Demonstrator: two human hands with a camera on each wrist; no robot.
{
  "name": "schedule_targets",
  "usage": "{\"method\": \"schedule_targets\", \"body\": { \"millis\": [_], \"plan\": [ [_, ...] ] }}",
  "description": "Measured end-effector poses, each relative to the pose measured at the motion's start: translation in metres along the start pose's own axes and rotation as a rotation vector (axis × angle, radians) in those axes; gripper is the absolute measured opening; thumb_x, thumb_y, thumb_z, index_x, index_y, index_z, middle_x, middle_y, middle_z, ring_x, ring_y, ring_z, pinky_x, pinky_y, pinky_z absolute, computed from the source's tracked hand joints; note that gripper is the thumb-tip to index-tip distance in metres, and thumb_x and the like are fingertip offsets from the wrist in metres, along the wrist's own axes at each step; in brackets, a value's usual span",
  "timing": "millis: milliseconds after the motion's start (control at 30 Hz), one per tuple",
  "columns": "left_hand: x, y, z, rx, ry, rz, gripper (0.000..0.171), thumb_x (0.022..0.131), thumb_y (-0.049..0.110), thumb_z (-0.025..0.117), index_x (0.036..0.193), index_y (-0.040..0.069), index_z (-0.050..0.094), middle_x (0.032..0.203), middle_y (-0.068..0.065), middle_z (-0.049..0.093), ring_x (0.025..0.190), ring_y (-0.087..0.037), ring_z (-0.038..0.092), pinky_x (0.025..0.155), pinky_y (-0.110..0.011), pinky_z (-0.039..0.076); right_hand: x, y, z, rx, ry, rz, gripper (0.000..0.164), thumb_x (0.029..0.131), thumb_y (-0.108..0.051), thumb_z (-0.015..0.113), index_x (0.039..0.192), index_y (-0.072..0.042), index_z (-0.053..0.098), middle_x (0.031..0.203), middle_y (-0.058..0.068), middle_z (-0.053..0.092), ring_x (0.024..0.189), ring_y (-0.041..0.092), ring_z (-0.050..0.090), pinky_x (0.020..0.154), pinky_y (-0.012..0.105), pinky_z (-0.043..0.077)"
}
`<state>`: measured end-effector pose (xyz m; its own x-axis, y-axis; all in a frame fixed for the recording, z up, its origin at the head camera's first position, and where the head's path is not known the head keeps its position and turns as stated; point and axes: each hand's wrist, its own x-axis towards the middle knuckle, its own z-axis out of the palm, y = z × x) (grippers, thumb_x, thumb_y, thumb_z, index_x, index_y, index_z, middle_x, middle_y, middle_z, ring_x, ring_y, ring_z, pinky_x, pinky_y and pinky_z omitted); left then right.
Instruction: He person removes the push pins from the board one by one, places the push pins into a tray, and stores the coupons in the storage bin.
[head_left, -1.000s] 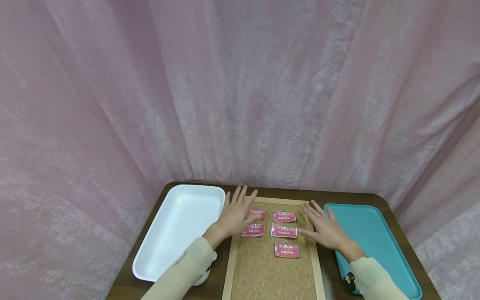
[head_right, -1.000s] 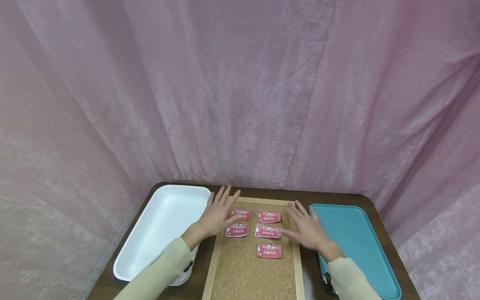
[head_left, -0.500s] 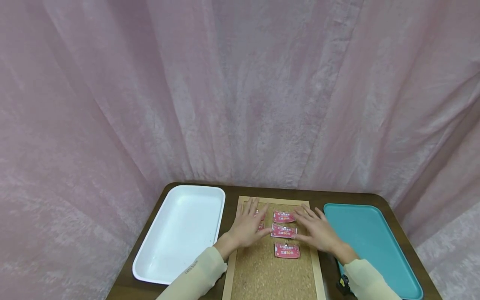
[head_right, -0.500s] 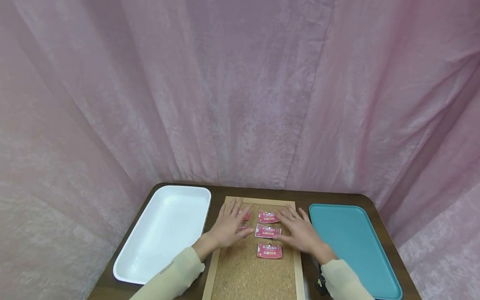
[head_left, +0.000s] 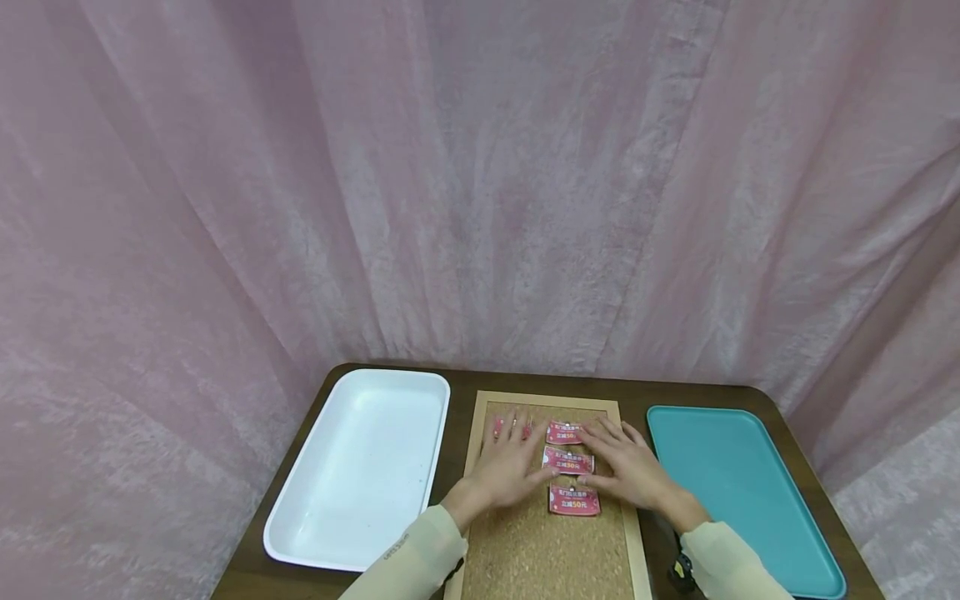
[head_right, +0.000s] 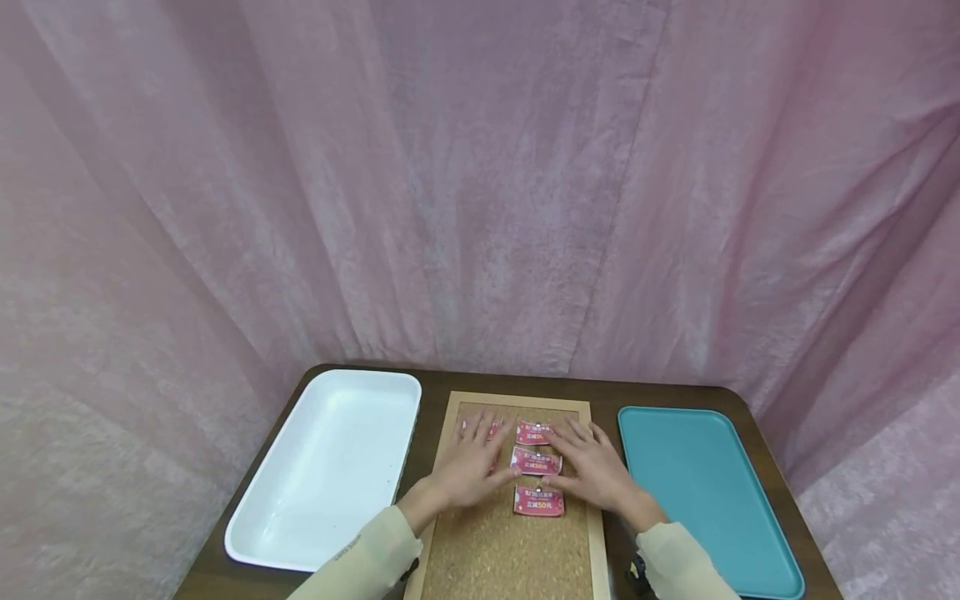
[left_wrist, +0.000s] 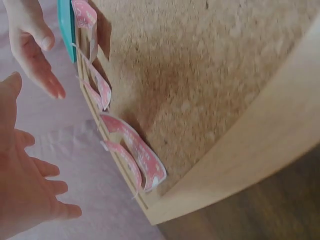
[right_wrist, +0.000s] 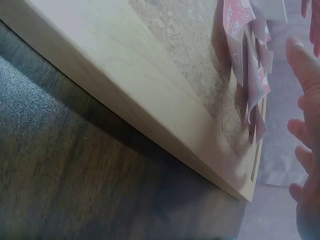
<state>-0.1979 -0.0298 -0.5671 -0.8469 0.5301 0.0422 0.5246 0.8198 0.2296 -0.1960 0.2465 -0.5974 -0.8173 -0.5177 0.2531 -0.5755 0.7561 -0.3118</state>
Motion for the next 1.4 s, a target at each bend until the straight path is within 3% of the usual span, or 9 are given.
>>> {"method": "schedule_targets", "body": {
  "millis": [133, 367, 533, 700, 900, 1167, 1333, 1400],
  "plan": [
    [0.000, 0.003, 0.006, -0.031, -0.004, 0.001, 0.083, 0.104, 0.066, 0.048, 0.171, 0.028, 0.018, 0.172, -0.024, 0.026, 0.161, -0.046, 0.016, 0.126, -0.070, 0.009, 0.000, -0.001, 0.002, 0.007, -0.013, 0.010, 0.078, 0.092, -0.053, 0.077, 0.154, -0.012, 0.055, 0.158, 0.015, 0.054, 0.152, 0.046, 0.040, 0.119, 0.072, 0.025],
    [-0.003, 0.009, 0.016, -0.072, 0.014, -0.009, 0.084, 0.104, 0.069, 0.044, 0.171, 0.031, 0.012, 0.173, -0.022, 0.024, 0.162, -0.042, 0.017, 0.125, -0.070, 0.016, -0.003, -0.004, 0.011, 0.011, 0.016, -0.010, 0.070, 0.089, -0.046, 0.082, 0.147, -0.011, 0.062, 0.150, 0.014, 0.062, 0.142, 0.044, 0.053, 0.113, 0.071, 0.034],
    [-0.005, 0.013, 0.026, -0.133, 0.071, -0.024, 0.080, 0.105, 0.069, 0.041, 0.170, 0.028, 0.020, 0.171, -0.023, 0.028, 0.158, -0.045, 0.028, 0.120, -0.072, 0.026, -0.006, -0.004, 0.017, 0.021, 0.053, -0.036, 0.066, 0.086, -0.043, 0.085, 0.143, -0.014, 0.066, 0.139, 0.012, 0.069, 0.132, 0.043, 0.060, 0.109, 0.071, 0.040],
    [-0.007, 0.015, 0.035, -0.168, 0.082, -0.052, 0.078, 0.105, 0.068, 0.040, 0.169, 0.025, 0.027, 0.169, -0.021, 0.034, 0.152, -0.045, 0.039, 0.116, -0.070, 0.034, -0.006, -0.004, 0.021, 0.020, 0.068, -0.053, 0.068, 0.082, -0.045, 0.088, 0.140, -0.017, 0.068, 0.129, 0.004, 0.072, 0.124, 0.031, 0.063, 0.110, 0.066, 0.042],
    [-0.008, 0.018, 0.040, -0.180, 0.097, -0.094, 0.072, 0.106, 0.064, 0.046, 0.164, 0.022, 0.038, 0.159, -0.017, 0.049, 0.145, -0.038, 0.047, 0.112, -0.066, 0.042, -0.005, -0.005, 0.026, -0.030, 0.109, -0.103, 0.051, 0.079, -0.045, 0.090, 0.121, -0.018, 0.076, 0.117, 0.001, 0.072, 0.113, 0.024, 0.061, 0.102, 0.057, 0.045],
    [-0.010, 0.019, 0.047, -0.192, 0.126, -0.117, 0.058, 0.104, 0.053, 0.060, 0.145, 0.013, 0.061, 0.135, -0.011, 0.062, 0.116, -0.028, 0.064, 0.095, -0.053, 0.055, -0.004, -0.007, 0.030, -0.014, 0.059, -0.019, 0.027, 0.079, -0.039, 0.092, 0.097, -0.027, 0.076, 0.106, -0.010, 0.065, 0.104, 0.014, 0.055, 0.086, 0.040, 0.038],
    [-0.012, 0.020, 0.052, -0.298, 0.098, -0.154, 0.055, 0.104, 0.051, 0.062, 0.141, 0.011, 0.064, 0.146, -0.024, 0.061, 0.127, -0.039, 0.065, 0.102, -0.056, 0.054, -0.005, -0.006, 0.034, 0.041, 0.043, 0.004, 0.020, 0.080, -0.035, 0.092, 0.091, -0.029, 0.076, 0.097, -0.016, 0.061, 0.097, 0.007, 0.050, 0.083, 0.037, 0.034],
    [-0.013, 0.021, 0.054, -0.323, 0.092, -0.162, 0.053, 0.104, 0.049, 0.063, 0.140, 0.011, 0.065, 0.139, -0.022, 0.066, 0.122, -0.034, 0.068, 0.097, -0.051, 0.057, -0.006, -0.006, 0.036, 0.061, 0.043, 0.007, 0.018, 0.081, -0.034, 0.091, 0.089, -0.030, 0.076, 0.094, -0.018, 0.060, 0.095, 0.006, 0.049, 0.082, 0.036, 0.034]
  ]
}}
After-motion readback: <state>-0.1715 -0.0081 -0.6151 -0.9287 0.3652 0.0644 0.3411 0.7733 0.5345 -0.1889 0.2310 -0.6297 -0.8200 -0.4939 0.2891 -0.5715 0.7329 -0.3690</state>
